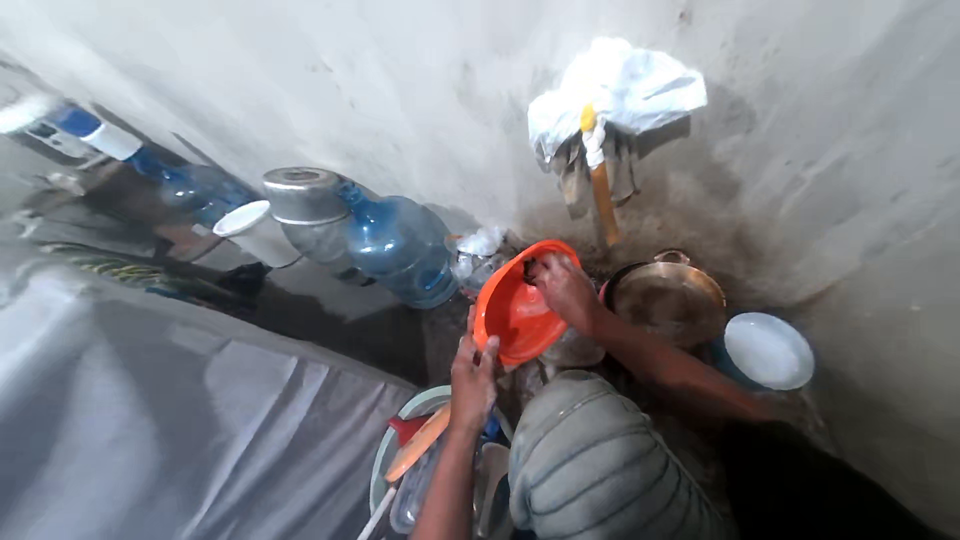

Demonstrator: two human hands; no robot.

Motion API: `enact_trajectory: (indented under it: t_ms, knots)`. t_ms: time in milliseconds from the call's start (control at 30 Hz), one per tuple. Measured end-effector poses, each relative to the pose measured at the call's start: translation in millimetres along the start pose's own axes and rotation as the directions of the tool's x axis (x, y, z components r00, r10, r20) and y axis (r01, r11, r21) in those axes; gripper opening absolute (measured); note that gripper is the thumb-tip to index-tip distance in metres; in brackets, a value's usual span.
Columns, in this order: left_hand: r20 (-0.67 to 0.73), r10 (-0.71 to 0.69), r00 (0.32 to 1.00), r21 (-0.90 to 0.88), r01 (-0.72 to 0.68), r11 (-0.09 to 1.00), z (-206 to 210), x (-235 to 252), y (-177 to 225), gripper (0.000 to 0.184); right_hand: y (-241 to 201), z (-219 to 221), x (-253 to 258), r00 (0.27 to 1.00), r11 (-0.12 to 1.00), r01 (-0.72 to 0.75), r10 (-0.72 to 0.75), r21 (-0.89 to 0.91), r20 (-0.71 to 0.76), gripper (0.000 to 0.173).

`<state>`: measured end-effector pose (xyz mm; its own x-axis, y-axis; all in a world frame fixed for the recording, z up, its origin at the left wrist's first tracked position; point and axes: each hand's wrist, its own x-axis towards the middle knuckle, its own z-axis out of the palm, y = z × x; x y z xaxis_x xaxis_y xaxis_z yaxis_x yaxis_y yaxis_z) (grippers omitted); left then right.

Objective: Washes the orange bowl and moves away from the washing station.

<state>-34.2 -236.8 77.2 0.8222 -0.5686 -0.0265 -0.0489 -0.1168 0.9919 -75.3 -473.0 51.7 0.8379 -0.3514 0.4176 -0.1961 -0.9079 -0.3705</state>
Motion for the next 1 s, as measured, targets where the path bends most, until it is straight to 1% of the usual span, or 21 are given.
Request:
enact_trajectory:
  t_ms: [33, 67, 100, 167, 233, 300, 367, 400, 433, 467, 500, 533, 567, 633, 700, 767, 800, 867, 900, 933, 1000]
  knots:
    - [0.012, 0.03, 0.999, -0.001, -0.03, 1.0, 2, 1, 4, 0.039, -4, 1, -3, 0.999, 0.993, -0.036, 0.034, 0.11, 0.024, 0.022]
    - [0.028, 0.063, 0.998, 0.029, -0.063, 0.998, 4, 2, 10, 0.037, -10, 2, -6, 0.993, 0.976, -0.081, 0.061, 0.202, 0.102, 0.026]
    - [0.048, 0.092, 0.995, 0.076, -0.095, 0.993, 7, 3, 16, 0.035, -18, 1, -8, 0.975, 0.955, -0.132, 0.076, 0.267, 0.211, 0.031]
    - [0.091, 0.115, 0.989, 0.169, -0.129, 0.977, 14, 8, 24, 0.035, -42, -10, -16, 0.908, 0.916, -0.215, 0.058, 0.34, 0.416, 0.037]
    - [0.098, 0.095, 0.991, 0.203, -0.113, 0.973, 20, 15, 23, 0.046, -59, -26, -24, 0.884, 0.873, -0.269, 0.057, 0.406, 0.464, 0.034]
    - [0.042, 0.055, 0.998, 0.213, -0.062, 0.975, 22, 24, 22, 0.046, -59, -44, -30, 0.897, 0.817, -0.292, 0.054, 0.497, 0.438, 0.034]
    - [-0.004, 0.008, 1.0, 0.291, -0.006, 0.957, 19, 31, 29, 0.042, -49, -63, -40, 0.92, 0.786, -0.333, 0.149, 0.521, 0.363, 0.035]
    - [-0.006, -0.008, 1.0, 0.357, 0.01, 0.934, 17, 33, 37, 0.042, -44, -69, -46, 0.938, 0.778, -0.34, 0.238, 0.529, 0.254, 0.034]
    - [0.005, -0.015, 1.0, 0.425, 0.011, 0.905, 16, 35, 45, 0.044, -40, -76, -52, 0.944, 0.77, -0.316, 0.315, 0.554, 0.1, 0.031]
    - [0.023, -0.007, 1.0, 0.489, -0.005, 0.872, 16, 36, 52, 0.044, -39, -83, -56, 0.928, 0.767, -0.275, 0.37, 0.581, -0.049, 0.027]
    - [0.047, 0.003, 0.999, 0.543, -0.028, 0.839, 16, 37, 58, 0.043, -38, -90, -59, 0.911, 0.772, -0.224, 0.383, 0.594, -0.153, 0.027]
    - [0.08, 0.013, 0.997, 0.587, -0.058, 0.807, 18, 37, 65, 0.04, -37, -96, -61, 0.912, 0.786, -0.162, 0.35, 0.596, -0.214, 0.031]
    - [0.121, 0.022, 0.992, 0.626, -0.094, 0.774, 21, 37, 74, 0.038, -38, -103, -61, 0.926, 0.818, -0.09, 0.278, 0.568, -0.254, 0.036]
    - [0.225, 0.051, 0.973, 0.715, -0.2, 0.669, 30, 36, 99, 0.033, -47, -115, -57, 0.959, 0.914, 0.013, 0.103, 0.406, -0.262, 0.046]
    - [0.3, 0.063, 0.952, 0.794, -0.286, 0.537, 44, 31, 135, 0.03, -57, -127, -48, 0.979, 0.986, 0.107, -0.082, 0.129, -0.184, 0.056]
    - [0.32, 0.054, 0.946, 0.848, -0.311, 0.429, 61, 24, 172, 0.028, -60, -145, -36, 0.97, 0.964, 0.197, -0.218, -0.176, -0.109, 0.065]
    - [0.325, 0.05, 0.945, 0.863, -0.318, 0.393, 68, 21, 189, 0.027, -58, -157, -29, 0.958, 0.933, 0.225, -0.264, -0.281, -0.108, 0.066]
    - [0.324, 0.118, 0.939, 0.857, -0.344, 0.383, 83, 15, 216, 0.026, -46, -180, -13, 0.912, 0.884, 0.268, -0.361, -0.383, -0.195, 0.055]
    - [0.314, 0.158, 0.936, 0.842, -0.351, 0.409, 91, 13, 227, 0.025, -38, -189, -3, 0.882, 0.878, 0.294, -0.402, -0.377, -0.247, 0.049]
    - [0.299, 0.193, 0.934, 0.815, -0.356, 0.458, 99, 13, 236, 0.023, -34, -201, 5, 0.872, 0.888, 0.313, -0.409, -0.337, -0.268, 0.046]
    - [0.248, 0.265, 0.932, 0.715, -0.36, 0.599, 116, 19, 245, 0.024, -31, -229, 14, 0.895, 0.898, 0.325, -0.393, -0.297, -0.209, 0.041]
